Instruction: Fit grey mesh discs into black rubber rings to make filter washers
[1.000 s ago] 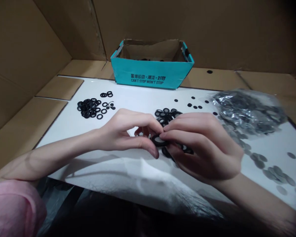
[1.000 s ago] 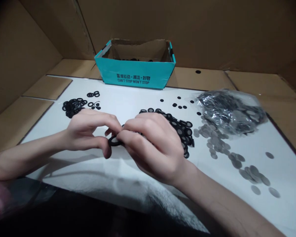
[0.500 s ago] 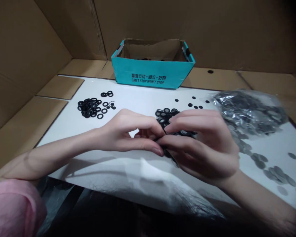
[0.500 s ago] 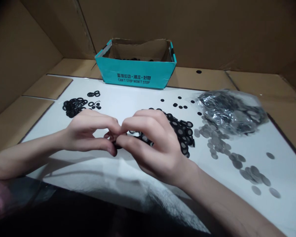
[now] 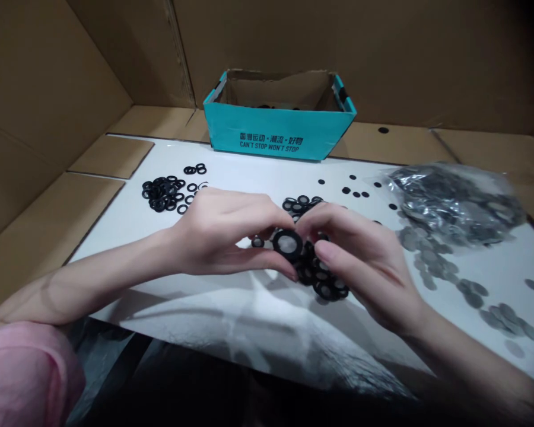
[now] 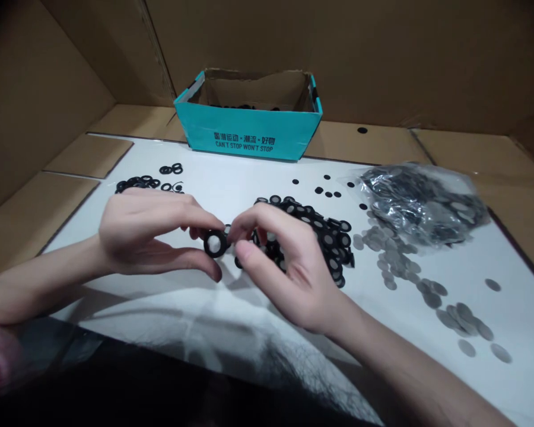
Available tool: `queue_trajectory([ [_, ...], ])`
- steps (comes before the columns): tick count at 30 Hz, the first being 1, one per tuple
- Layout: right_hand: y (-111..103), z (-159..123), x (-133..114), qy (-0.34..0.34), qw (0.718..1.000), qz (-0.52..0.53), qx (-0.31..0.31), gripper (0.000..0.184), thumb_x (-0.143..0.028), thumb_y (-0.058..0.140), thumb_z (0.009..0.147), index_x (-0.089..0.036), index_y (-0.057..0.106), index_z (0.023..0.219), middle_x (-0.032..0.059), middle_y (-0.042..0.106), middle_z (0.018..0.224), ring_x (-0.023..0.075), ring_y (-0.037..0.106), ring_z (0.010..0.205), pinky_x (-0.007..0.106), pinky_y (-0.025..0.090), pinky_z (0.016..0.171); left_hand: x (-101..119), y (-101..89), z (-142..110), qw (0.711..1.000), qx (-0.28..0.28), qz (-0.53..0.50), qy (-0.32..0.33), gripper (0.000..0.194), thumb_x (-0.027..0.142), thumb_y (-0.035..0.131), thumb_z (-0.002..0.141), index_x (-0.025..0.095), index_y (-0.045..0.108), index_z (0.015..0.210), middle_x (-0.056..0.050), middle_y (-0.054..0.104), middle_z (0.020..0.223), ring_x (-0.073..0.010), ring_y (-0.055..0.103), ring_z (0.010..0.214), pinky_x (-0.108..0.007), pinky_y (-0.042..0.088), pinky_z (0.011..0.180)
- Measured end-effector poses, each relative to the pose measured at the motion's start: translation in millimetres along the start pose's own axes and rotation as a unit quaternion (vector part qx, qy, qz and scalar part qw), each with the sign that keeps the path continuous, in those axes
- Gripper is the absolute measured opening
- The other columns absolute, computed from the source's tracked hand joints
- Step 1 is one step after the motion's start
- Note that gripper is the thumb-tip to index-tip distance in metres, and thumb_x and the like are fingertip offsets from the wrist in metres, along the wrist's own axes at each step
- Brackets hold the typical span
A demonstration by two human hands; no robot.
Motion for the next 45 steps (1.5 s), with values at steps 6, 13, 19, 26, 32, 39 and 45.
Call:
queue_trajectory([
  [6, 9.1, -2.3, 3.1, 0.155, 0.966, 0.199, -0.064, 0.016, -0.029, 0.058, 0.089, -0.018, 0.058, 0.077, -0.0006, 0.056, 0.069, 0.0109, 0.052, 0.063, 0.023, 0.045, 0.057, 2.7, -1.1, -0.6, 0.998, 0.025, 0.048, 0.037, 0.027, 0.044, 0.067, 0.086, 0.017, 0.066, 0.088, -0.002, 0.067, 0.062, -0.0122, 0.062, 0.055, -0.023, 0.045, 0.057],
  [13, 18.9, -2.7, 12.3, 0.212, 0.901, 0.365, -0.095, 0.028, -0.041, 0.072, 0.079, -0.017, 0.059, 0.073, 0.0014, 0.060, 0.073, 0.0099, 0.053, 0.062, 0.021, 0.047, 0.056, 4.2, -5.3, 3.1, 0.999, -0.031, -0.013, 0.001, 0.028, 0.046, 0.066, 0.086, 0.018, 0.067, 0.091, 0.000, 0.066, 0.064, -0.0100, 0.058, 0.052, -0.022, 0.046, 0.056],
  [19, 23.8, -0.1, 11.0, 0.236, 0.865, 0.434, -0.087, 0.024, -0.037, 0.078, 0.074, -0.019, 0.063, 0.077, -0.0017, 0.058, 0.072, 0.0084, 0.054, 0.064, 0.019, 0.048, 0.060, 6.7, -4.1, 2.3, 0.999, -0.029, -0.020, -0.005, 0.027, 0.039, 0.073, 0.081, 0.016, 0.067, 0.094, 0.000, 0.068, 0.067, -0.0086, 0.059, 0.055, -0.020, 0.047, 0.061],
  [26, 25.6, -2.3, 11.7, 0.235, 0.849, 0.467, -0.083, 0.020, -0.034, 0.078, 0.074, -0.019, 0.066, 0.077, -0.0046, 0.052, 0.062, 0.0048, 0.041, 0.050, 0.018, 0.045, 0.053, 8.8, -0.5, 0.7, 1.000, 0.000, -0.016, -0.010, 0.023, 0.044, 0.066, 0.087, 0.021, 0.067, 0.087, 0.001, 0.067, 0.063, -0.0100, 0.058, 0.053, -0.024, 0.043, 0.058],
  [32, 27.6, -4.0, 13.3, 0.261, 0.838, 0.477, -0.054, 0.022, -0.031, 0.083, 0.067, -0.019, 0.066, 0.075, -0.0048, 0.055, 0.061, 0.0060, 0.047, 0.052, 0.020, 0.047, 0.056, 9.8, 2.2, -2.8, 1.000, 0.011, 0.004, -0.004, 0.022, 0.040, 0.067, 0.087, 0.018, 0.067, 0.085, 0.002, 0.062, 0.058, -0.0090, 0.057, 0.053, -0.021, 0.044, 0.060],
  [39, 23.7, -8.4, 17.9, 0.272, 0.870, 0.411, 0.002, 0.028, -0.040, 0.083, 0.067, -0.021, 0.071, 0.083, -0.0017, 0.065, 0.070, 0.0086, 0.059, 0.063, 0.021, 0.050, 0.062, 7.8, 0.1, -1.6, 0.994, -0.006, 0.107, 0.034, 0.019, 0.031, 0.062, 0.091, 0.015, 0.066, 0.081, 0.001, 0.062, 0.058, -0.0099, 0.055, 0.054, -0.022, 0.042, 0.057],
  [45, 26.7, -11.2, 15.2, 0.281, 0.895, 0.342, 0.051, 0.022, -0.030, 0.084, 0.067, -0.022, 0.072, 0.083, 0.0000, 0.073, 0.076, 0.0122, 0.068, 0.070, 0.024, 0.056, 0.069, 5.3, 6.0, -5.1, 0.977, -0.003, 0.192, 0.092, 0.028, 0.012, 0.052, 0.092, 0.017, 0.060, 0.066, 0.001, 0.061, 0.057, -0.0090, 0.049, 0.050, -0.023, 0.038, 0.053],
])
Point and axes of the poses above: each hand's wrist, its own z-axis towards the middle knuckle, its own y-axis out of the palm, x = y × z, the point moved 1 cm from there along z, towards the middle knuckle
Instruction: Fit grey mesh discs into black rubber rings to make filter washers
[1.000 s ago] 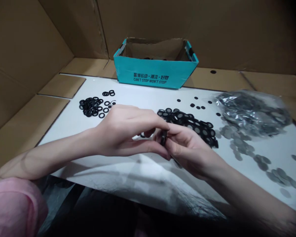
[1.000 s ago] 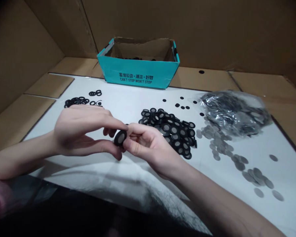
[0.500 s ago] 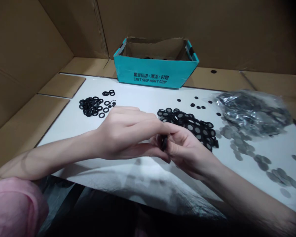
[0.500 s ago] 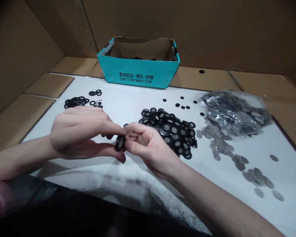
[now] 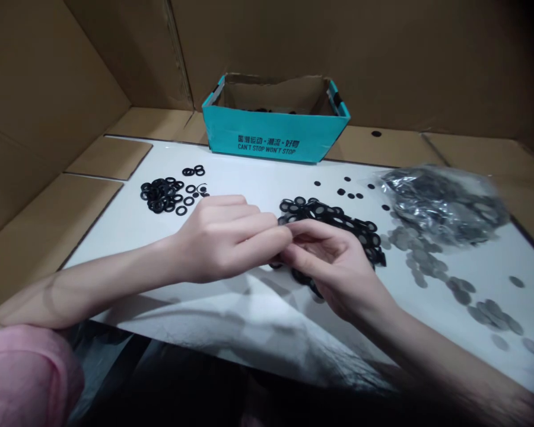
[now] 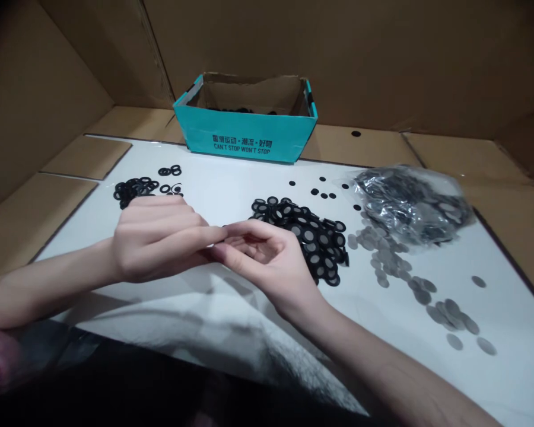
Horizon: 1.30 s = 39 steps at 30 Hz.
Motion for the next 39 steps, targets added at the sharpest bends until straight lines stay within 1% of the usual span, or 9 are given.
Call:
queue_trajectory([
  [7, -16.9, -2.6, -16.1, -0.111, 0.976, -0.180, 0.051, 0.020, -0.029, 0.078, 0.072, -0.023, 0.073, 0.090, 0.0019, 0.075, 0.083, 0.0155, 0.070, 0.075, 0.030, 0.058, 0.071, -13.2, -4.0, -0.6, 0.999, 0.014, 0.042, 0.001, 0.026, 0.042, 0.055, 0.094, 0.020, 0.068, 0.099, 0.000, 0.068, 0.067, -0.0097, 0.053, 0.051, -0.024, 0.038, 0.053],
  [12, -69.9, -9.8, -32.7, -0.208, 0.827, -0.517, 0.072, 0.022, -0.031, 0.073, 0.077, -0.027, 0.074, 0.098, 0.0033, 0.074, 0.095, 0.0219, 0.067, 0.088, 0.041, 0.053, 0.080, -48.5, -27.6, -5.3, 0.990, -0.021, 0.060, -0.128, 0.043, 0.061, 0.058, 0.086, 0.024, 0.067, 0.106, 0.001, 0.069, 0.072, -0.0110, 0.058, 0.058, -0.024, 0.041, 0.059],
  [15, -89.1, -15.5, -35.5, -0.207, 0.772, -0.600, 0.038, 0.027, -0.034, 0.070, 0.079, -0.027, 0.072, 0.105, 0.0045, 0.074, 0.097, 0.0252, 0.066, 0.092, 0.045, 0.053, 0.080, -70.0, -39.9, -12.7, 0.963, -0.127, 0.071, -0.227, 0.041, 0.058, 0.057, 0.087, 0.023, 0.066, 0.107, 0.000, 0.069, 0.077, -0.0130, 0.061, 0.064, -0.025, 0.039, 0.062],
  [19, -96.2, -26.3, -40.7, -0.227, 0.756, -0.613, 0.040, 0.028, -0.037, 0.067, 0.082, -0.025, 0.070, 0.107, 0.0059, 0.072, 0.107, 0.0237, 0.066, 0.098, 0.040, 0.053, 0.084, -97.0, -49.4, -22.9, 0.896, -0.284, 0.105, -0.325, 0.042, 0.058, 0.058, 0.084, 0.024, 0.066, 0.109, -0.001, 0.070, 0.080, -0.0170, 0.063, 0.068, -0.026, 0.034, 0.060],
  [26, -131.8, -64.8, -29.0, -0.178, 0.729, -0.603, 0.272, 0.021, -0.035, 0.053, 0.088, -0.022, 0.066, 0.079, 0.0001, 0.062, 0.054, 0.0134, 0.059, 0.046, 0.024, 0.044, 0.045, -142.4, -53.2, -46.0, 0.756, -0.498, 0.068, -0.419, 0.051, 0.063, 0.048, 0.084, 0.024, 0.065, 0.112, -0.006, 0.071, 0.105, -0.0220, 0.065, 0.081, -0.029, 0.040, 0.068],
  [29, -150.9, -79.3, -16.7, -0.130, 0.733, -0.614, 0.262, 0.047, -0.039, 0.056, 0.081, -0.024, 0.053, 0.126, 0.0119, 0.070, 0.107, 0.0254, 0.070, 0.089, 0.025, 0.045, 0.041, -155.0, -49.5, -55.1, 0.746, -0.505, 0.056, -0.429, 0.052, 0.061, 0.046, 0.085, 0.023, 0.063, 0.117, -0.007, 0.070, 0.109, -0.0217, 0.064, 0.085, -0.028, 0.041, 0.069],
  [31, -163.7, -86.4, -9.4, -0.125, 0.696, -0.667, 0.234, 0.062, -0.046, 0.054, 0.079, -0.024, 0.046, 0.137, 0.0163, 0.061, 0.127, 0.0328, 0.063, 0.111, 0.033, 0.054, 0.054, -161.7, -44.9, -61.1, 0.737, -0.512, 0.051, -0.438, 0.055, 0.062, 0.048, 0.083, 0.022, 0.062, 0.119, -0.008, 0.071, 0.109, -0.0225, 0.065, 0.085, -0.028, 0.041, 0.069],
  [34, -184.2, -97.0, 1.8, -0.129, 0.634, -0.719, 0.255, 0.053, -0.056, 0.042, 0.083, -0.021, 0.060, 0.119, 0.0168, 0.063, 0.120, 0.0373, 0.061, 0.110, 0.051, 0.054, 0.084, -168.6, -35.8, -68.8, 0.749, -0.511, 0.017, -0.420, 0.056, 0.060, 0.050, 0.080, 0.020, 0.061, 0.119, -0.010, 0.070, 0.108, -0.0240, 0.065, 0.088, -0.028, 0.041, 0.070],
  [39, -208.5, -120.6, 18.5, -0.042, 0.594, -0.748, 0.293, 0.047, -0.057, 0.046, 0.084, -0.021, 0.064, 0.110, 0.0165, 0.067, 0.110, 0.0374, 0.063, 0.103, 0.050, 0.053, 0.085, -169.4, -21.0, -74.7, 0.787, -0.489, -0.025, -0.375, 0.053, 0.056, 0.053, 0.080, 0.018, 0.063, 0.116, -0.011, 0.070, 0.103, -0.0233, 0.063, 0.087, -0.028, 0.040, 0.072],
])
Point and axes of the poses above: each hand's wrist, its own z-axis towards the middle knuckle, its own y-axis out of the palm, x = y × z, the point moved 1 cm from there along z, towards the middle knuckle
